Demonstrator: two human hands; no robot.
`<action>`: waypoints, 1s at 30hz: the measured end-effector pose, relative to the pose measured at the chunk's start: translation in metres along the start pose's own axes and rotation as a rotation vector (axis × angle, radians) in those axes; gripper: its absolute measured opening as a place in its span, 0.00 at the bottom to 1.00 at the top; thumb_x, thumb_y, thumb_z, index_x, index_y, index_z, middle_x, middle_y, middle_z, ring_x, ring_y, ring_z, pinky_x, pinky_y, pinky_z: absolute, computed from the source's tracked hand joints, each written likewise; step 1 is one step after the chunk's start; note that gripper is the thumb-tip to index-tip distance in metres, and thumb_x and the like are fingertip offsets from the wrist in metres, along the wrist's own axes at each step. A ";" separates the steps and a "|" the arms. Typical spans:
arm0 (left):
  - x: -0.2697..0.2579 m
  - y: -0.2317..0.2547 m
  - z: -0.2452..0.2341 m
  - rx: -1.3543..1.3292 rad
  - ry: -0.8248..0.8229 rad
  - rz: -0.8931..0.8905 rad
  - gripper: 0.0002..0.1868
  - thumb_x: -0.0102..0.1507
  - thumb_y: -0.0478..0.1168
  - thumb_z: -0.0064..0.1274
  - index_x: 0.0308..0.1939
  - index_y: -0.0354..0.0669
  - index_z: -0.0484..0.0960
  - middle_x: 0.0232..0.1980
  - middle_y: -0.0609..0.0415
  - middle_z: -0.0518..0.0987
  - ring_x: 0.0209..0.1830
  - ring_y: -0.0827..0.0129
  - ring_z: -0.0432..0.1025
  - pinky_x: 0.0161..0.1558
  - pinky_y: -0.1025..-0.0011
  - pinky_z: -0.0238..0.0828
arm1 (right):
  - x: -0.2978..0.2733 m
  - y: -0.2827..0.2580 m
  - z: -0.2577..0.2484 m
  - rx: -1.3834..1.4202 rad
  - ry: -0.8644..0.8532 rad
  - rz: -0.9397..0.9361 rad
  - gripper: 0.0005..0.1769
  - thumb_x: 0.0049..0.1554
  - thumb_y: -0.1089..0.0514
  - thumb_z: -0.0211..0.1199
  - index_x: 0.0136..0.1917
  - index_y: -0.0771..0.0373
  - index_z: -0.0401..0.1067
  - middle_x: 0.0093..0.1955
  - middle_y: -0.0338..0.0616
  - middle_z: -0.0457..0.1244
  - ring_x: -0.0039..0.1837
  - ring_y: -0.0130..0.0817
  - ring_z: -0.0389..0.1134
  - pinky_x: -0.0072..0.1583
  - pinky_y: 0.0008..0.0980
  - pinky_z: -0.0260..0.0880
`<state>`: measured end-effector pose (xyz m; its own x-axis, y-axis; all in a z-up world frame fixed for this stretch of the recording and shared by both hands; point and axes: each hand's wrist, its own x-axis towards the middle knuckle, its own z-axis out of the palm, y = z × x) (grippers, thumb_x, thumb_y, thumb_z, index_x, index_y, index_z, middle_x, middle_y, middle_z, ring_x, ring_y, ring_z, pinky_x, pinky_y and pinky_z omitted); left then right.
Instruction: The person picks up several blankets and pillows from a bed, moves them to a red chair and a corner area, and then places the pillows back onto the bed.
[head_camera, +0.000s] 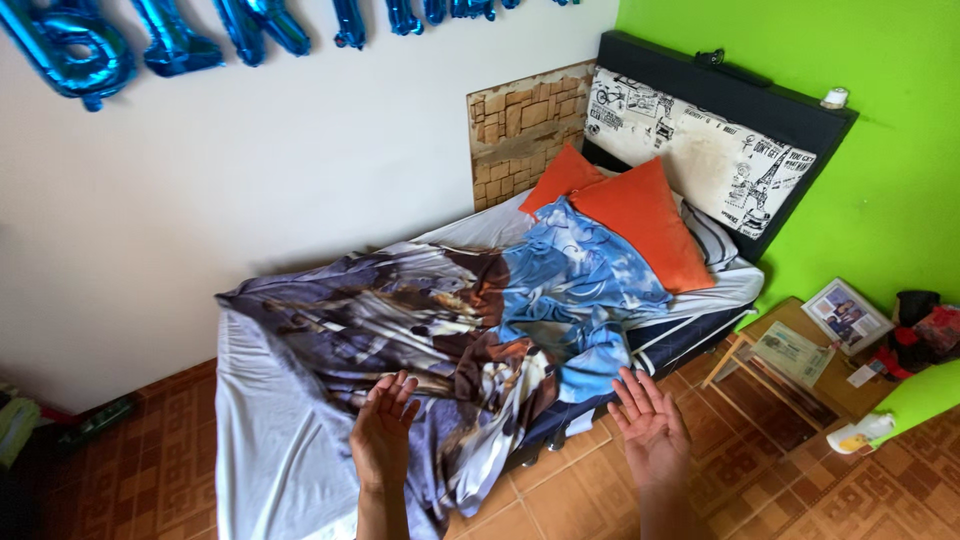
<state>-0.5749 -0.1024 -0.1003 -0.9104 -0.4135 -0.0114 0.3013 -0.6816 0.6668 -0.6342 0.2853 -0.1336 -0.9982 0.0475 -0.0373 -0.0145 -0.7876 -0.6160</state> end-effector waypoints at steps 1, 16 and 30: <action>0.006 -0.007 0.004 0.005 0.016 -0.001 0.22 0.71 0.47 0.37 0.60 0.37 0.75 0.64 0.47 0.79 0.63 0.58 0.72 0.61 0.59 0.65 | 0.009 -0.003 -0.006 0.004 -0.011 0.008 0.36 0.66 0.39 0.42 0.76 0.66 0.59 0.79 0.57 0.55 0.78 0.48 0.55 0.71 0.48 0.55; 0.018 -0.088 0.064 -0.075 0.139 0.227 0.21 0.71 0.46 0.39 0.60 0.35 0.75 0.63 0.43 0.79 0.64 0.54 0.72 0.60 0.57 0.68 | 0.163 -0.057 -0.048 0.009 -0.149 0.172 0.37 0.64 0.37 0.47 0.75 0.66 0.60 0.79 0.56 0.56 0.76 0.46 0.57 0.68 0.47 0.58; -0.028 -0.070 0.071 -0.001 0.226 0.343 0.21 0.71 0.46 0.41 0.60 0.35 0.76 0.62 0.43 0.78 0.63 0.55 0.72 0.60 0.58 0.69 | 0.170 -0.043 -0.034 0.002 -0.217 0.264 0.37 0.64 0.36 0.46 0.75 0.64 0.61 0.78 0.55 0.57 0.76 0.45 0.57 0.69 0.47 0.57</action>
<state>-0.5902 -0.0005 -0.0940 -0.6716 -0.7394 0.0477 0.5772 -0.4818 0.6593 -0.8008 0.3486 -0.1401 -0.9567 -0.2898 -0.0271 0.2464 -0.7567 -0.6056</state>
